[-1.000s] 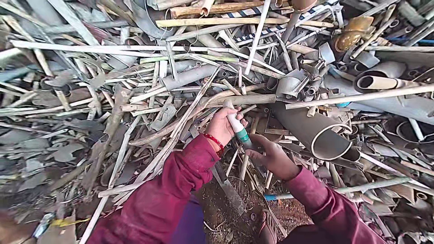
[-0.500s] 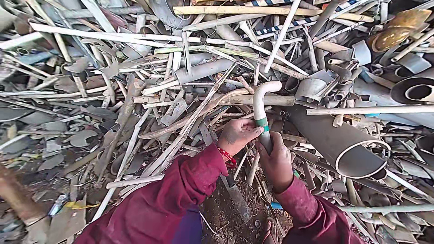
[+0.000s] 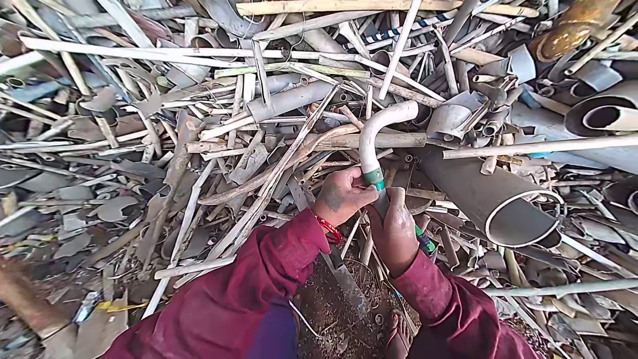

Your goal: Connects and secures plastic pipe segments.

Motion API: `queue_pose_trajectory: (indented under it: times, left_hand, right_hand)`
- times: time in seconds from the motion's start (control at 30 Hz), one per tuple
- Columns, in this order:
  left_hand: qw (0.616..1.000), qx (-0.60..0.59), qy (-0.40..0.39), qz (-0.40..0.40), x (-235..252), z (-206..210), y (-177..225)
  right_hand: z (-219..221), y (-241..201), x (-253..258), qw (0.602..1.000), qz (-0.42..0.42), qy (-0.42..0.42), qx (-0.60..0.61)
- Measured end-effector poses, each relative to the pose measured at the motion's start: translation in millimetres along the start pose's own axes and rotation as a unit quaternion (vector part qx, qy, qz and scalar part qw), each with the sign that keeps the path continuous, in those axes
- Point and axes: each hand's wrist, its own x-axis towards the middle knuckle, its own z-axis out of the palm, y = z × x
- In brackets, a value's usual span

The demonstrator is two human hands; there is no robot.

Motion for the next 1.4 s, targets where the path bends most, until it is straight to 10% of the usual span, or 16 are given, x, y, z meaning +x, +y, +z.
queue_pose_trajectory:
  times: [1.4]
  left_hand:
    - [0.997,-0.056,0.001,0.044,-1.2,3.8,-7.2]
  right_hand:
    - [-2.7,0.8,-2.4,0.998,-0.017,0.033,-0.043]
